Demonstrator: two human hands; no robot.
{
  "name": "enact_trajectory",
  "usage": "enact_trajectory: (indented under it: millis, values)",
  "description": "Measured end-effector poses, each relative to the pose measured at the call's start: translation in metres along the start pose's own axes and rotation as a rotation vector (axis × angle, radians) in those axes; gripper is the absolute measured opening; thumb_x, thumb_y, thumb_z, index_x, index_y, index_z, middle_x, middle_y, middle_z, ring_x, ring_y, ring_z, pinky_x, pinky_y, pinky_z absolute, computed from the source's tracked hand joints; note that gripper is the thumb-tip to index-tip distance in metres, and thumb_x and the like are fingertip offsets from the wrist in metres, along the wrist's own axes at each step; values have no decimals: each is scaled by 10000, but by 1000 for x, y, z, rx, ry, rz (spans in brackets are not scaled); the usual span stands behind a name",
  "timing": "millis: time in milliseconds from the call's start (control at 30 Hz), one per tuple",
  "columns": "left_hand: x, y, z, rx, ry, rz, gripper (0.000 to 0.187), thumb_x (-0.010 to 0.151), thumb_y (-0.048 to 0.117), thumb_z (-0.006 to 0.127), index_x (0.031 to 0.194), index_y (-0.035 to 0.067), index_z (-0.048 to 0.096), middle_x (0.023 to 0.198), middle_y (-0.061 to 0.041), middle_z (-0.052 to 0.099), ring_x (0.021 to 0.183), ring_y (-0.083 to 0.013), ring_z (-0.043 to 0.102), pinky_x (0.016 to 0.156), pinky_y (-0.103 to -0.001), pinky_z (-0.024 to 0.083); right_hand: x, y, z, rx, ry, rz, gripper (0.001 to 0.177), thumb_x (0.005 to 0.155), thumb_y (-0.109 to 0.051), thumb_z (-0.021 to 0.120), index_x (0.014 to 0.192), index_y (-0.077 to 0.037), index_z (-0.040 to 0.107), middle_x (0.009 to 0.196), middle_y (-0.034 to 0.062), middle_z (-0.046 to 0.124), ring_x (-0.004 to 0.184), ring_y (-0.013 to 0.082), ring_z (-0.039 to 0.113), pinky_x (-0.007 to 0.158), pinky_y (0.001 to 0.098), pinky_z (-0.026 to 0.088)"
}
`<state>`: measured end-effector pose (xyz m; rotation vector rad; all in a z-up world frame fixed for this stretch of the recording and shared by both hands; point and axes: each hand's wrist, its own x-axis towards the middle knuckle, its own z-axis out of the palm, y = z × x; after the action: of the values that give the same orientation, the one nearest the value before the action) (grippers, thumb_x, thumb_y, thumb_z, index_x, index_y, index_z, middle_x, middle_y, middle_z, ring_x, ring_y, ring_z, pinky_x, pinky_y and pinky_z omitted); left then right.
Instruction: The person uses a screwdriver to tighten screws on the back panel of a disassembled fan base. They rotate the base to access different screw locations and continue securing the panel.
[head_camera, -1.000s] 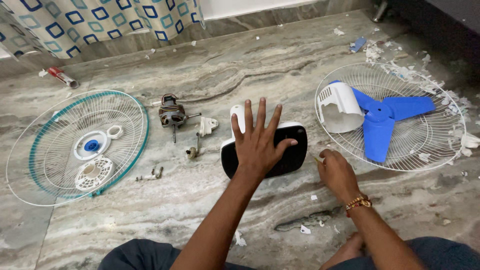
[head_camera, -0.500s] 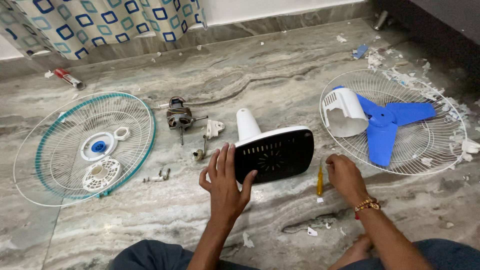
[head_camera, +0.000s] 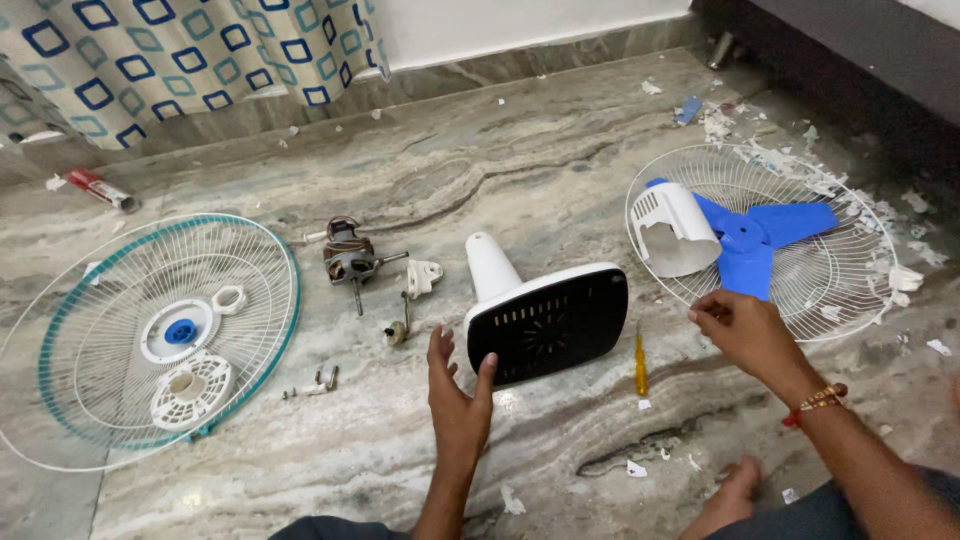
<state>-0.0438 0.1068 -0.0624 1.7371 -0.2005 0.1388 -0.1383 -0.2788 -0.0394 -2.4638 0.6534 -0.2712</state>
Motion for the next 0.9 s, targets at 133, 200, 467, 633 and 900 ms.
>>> enact_trajectory:
  millis: [133, 200, 467, 633, 900]
  values:
    - [4, -3, 5, -8, -47, -103, 794, 896, 292, 747, 1544, 69, 347, 1373, -214, 635, 1270, -324, 636, 1039, -449, 504, 14, 35, 3, -152, -217, -36, 258, 859, -229, 756, 1035, -41, 775, 914, 100, 807, 835, 210, 781, 763, 368, 604]
    - [5, -6, 8, -19, -70, -153, 741, 895, 280, 728, 1524, 84, 388, 1318, -196, 684, 1214, -316, 685, 996, -434, 547, 17, 52, 10, -224, -267, -110, 244, 820, -198, 769, 1007, -41, 785, 918, 108, 812, 852, 221, 784, 793, 365, 606]
    - [10, -13, 12, 46, -134, -245, 572, 958, 256, 688, 1462, 80, 484, 1339, -192, 653, 1200, -297, 684, 930, -402, 586, 15, 57, 34, -262, -286, 153, 234, 856, -202, 754, 1040, -59, 780, 1028, 125, 814, 956, 247, 785, 872, 402, 606]
    - [9, -14, 12, -55, -144, -240, 573, 927, 227, 701, 1434, 57, 495, 1290, -173, 695, 1137, -267, 734, 900, -363, 616, 2, 26, 48, -417, -284, 138, 315, 831, -251, 778, 1111, -117, 728, 1133, 113, 755, 1060, 311, 731, 914, 457, 583]
    - [8, -13, 15, -63, -126, -198, 577, 897, 166, 743, 1417, 65, 513, 1257, -162, 722, 1082, -253, 755, 856, -356, 616, 4, 21, 66, -577, -290, 90, 210, 940, -185, 628, 1132, -156, 709, 1193, 129, 727, 1105, 358, 713, 928, 491, 580]
